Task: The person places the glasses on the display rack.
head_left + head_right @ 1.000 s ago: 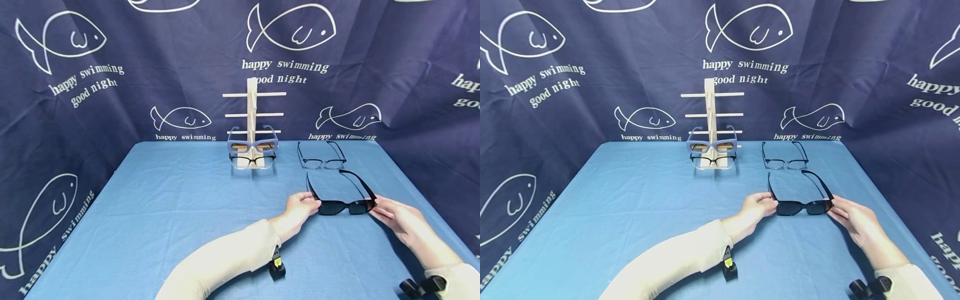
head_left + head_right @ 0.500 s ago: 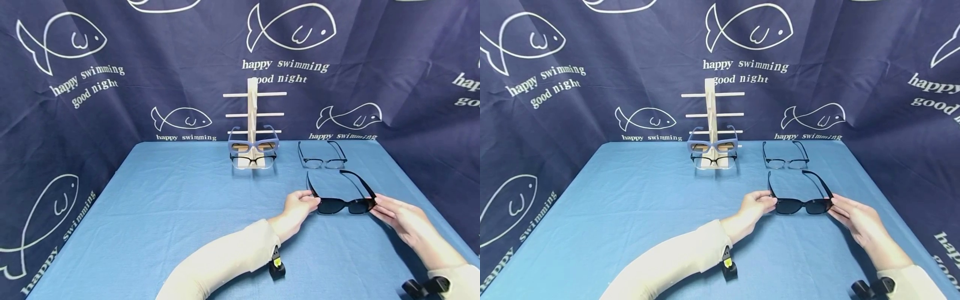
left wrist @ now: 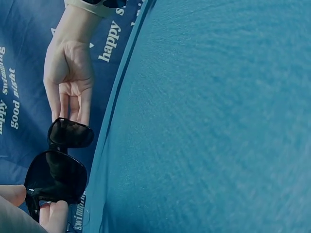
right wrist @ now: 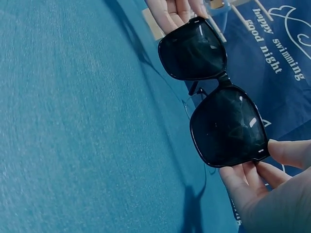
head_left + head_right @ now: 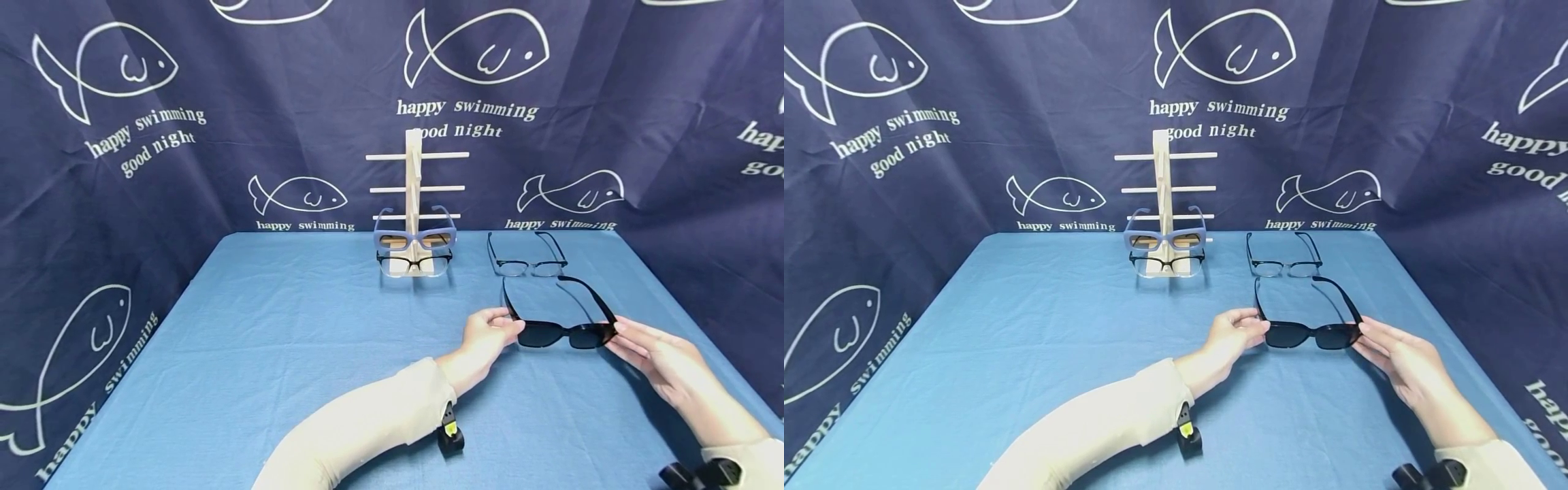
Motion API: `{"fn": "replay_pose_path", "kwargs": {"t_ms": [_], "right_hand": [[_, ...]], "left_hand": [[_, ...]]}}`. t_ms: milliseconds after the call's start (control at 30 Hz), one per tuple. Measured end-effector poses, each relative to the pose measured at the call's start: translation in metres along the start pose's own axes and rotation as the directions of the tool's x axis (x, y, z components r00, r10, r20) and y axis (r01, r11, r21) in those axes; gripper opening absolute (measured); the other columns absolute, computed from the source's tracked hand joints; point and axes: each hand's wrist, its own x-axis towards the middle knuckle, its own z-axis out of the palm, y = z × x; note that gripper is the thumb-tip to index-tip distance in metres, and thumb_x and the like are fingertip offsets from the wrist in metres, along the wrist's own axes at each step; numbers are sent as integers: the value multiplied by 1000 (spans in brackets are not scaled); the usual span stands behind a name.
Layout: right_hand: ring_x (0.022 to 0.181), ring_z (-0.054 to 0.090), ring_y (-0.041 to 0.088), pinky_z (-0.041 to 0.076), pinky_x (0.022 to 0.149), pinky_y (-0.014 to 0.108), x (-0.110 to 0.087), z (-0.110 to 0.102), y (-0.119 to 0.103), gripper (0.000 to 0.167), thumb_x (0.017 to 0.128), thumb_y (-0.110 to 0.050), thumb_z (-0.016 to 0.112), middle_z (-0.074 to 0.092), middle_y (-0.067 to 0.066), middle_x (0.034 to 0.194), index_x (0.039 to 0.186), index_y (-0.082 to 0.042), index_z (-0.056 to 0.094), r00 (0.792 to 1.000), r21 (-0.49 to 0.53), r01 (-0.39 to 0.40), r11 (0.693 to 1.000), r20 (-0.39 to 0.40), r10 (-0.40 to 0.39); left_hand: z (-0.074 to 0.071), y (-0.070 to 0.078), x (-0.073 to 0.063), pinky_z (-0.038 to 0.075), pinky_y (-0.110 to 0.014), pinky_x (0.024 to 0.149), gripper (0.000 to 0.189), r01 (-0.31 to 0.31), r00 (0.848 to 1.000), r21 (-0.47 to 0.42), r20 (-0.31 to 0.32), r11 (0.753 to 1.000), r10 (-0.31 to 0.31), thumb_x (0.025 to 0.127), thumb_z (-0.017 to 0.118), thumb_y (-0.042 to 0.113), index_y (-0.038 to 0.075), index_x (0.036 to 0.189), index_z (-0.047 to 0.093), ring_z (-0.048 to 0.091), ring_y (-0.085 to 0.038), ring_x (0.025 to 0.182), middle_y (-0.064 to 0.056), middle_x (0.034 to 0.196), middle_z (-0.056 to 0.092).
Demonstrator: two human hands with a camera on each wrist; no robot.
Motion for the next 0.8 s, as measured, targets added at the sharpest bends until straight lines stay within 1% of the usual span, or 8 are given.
{"fn": "replay_pose_path", "kwargs": {"t_ms": [167, 333, 500, 633, 800], "right_hand": [[89, 73, 20, 62, 78, 34, -2, 5, -1, 37, 96, 14, 43, 75, 11, 94, 97, -3, 76, 1000, -1, 4, 1000, -25, -4], [87, 73, 19, 62, 76, 34, -3, 9, -3, 36, 96, 13, 45, 75, 9, 94, 97, -4, 77, 999, -18, 8, 1000, -41, -9], [86, 73, 18, 63, 75, 33, -4, 14, -6, 35, 95, 13, 47, 75, 7, 94, 96, -5, 77, 998, -39, 11, 999, -64, -13], [86, 73, 18, 63, 75, 34, -4, 17, -9, 35, 95, 13, 47, 75, 6, 95, 97, -4, 77, 998, -44, 25, 999, -55, -28], [85, 73, 19, 63, 74, 33, -5, 22, -13, 35, 95, 13, 46, 75, 7, 95, 97, -4, 77, 997, -34, 58, 998, -43, -59]], "left_hand": [[0, 3, -1, 62, -33, 82, 28, -7, 1000, -10, 8, 1000, 7, 82, 72, -2, 0, 110, 67, 72, -26, 85, -11, 84, 69], [-1, 6, -1, 62, -33, 82, 28, -7, 1000, -10, 20, 1000, 7, 83, 73, 1, 1, 110, 67, 72, -26, 87, -10, 84, 69], [-1, 10, 0, 62, -33, 81, 27, -34, 999, -8, 27, 999, 34, 83, 74, 3, 1, 110, 68, 72, -27, 87, -9, 83, 68], [-1, 15, -1, 62, -32, 80, 28, -56, 998, -9, 29, 998, 56, 83, 74, 3, 1, 110, 68, 73, -26, 85, -8, 81, 68], [0, 22, -2, 62, -35, 82, 27, -83, 996, -20, 34, 996, 84, 83, 74, 3, 2, 109, 69, 72, -26, 86, -8, 81, 69]]}}
